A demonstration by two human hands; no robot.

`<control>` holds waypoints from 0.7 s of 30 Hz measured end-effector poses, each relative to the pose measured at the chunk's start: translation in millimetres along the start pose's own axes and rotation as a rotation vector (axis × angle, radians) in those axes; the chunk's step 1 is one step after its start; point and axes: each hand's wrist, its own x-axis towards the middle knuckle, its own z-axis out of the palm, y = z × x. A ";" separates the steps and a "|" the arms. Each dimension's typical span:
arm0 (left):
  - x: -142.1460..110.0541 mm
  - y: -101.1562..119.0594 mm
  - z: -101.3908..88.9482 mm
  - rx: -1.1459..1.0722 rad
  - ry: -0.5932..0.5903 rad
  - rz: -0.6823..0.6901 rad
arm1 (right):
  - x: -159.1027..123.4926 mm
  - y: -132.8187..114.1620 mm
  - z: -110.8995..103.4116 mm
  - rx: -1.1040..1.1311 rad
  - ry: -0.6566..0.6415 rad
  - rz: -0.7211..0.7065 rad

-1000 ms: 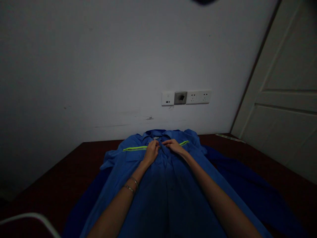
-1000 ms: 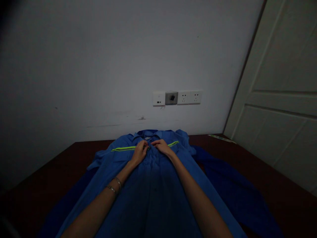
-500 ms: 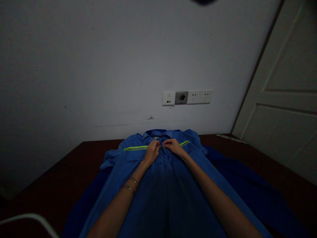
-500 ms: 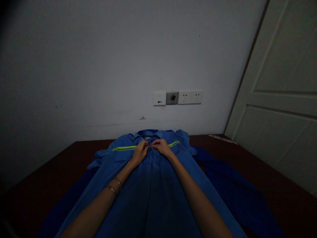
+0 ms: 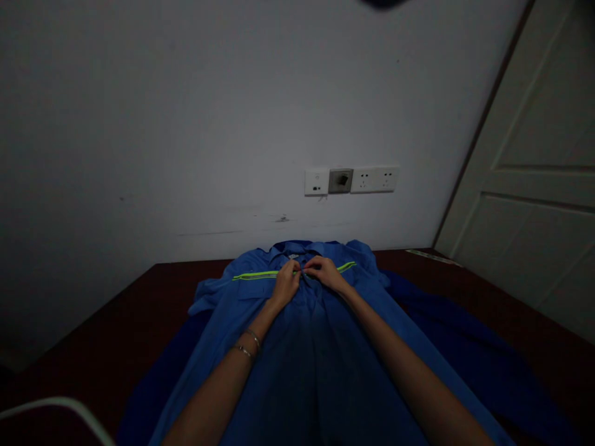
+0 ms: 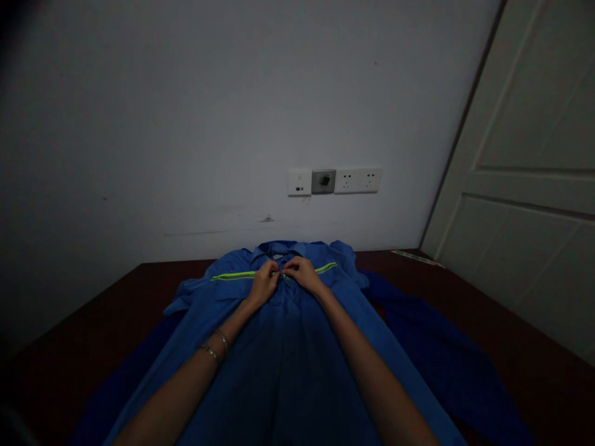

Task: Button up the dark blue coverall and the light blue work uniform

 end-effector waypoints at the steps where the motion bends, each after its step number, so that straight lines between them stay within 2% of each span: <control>1: -0.1 -0.1 0.0 -0.005 0.003 -0.001 | -0.2 0.6 0.0 0.012 0.000 0.015; 9: 3.9 -1.0 -5.1 -0.067 -0.036 -0.072 | -0.4 -2.9 -0.5 -0.070 0.029 -0.070; 13: 15.2 -7.2 -14.2 -0.202 -0.168 -0.130 | -1.9 -6.6 -0.3 -0.127 0.024 -0.104; 17: 23.9 -14.1 -24.6 -0.136 -0.211 -0.315 | -3.5 -10.1 -0.4 -0.215 -0.012 -0.128; 21: 24.7 -15.3 -29.5 -0.138 -0.396 -0.420 | -5.0 -12.8 -0.7 -0.303 -0.044 -0.155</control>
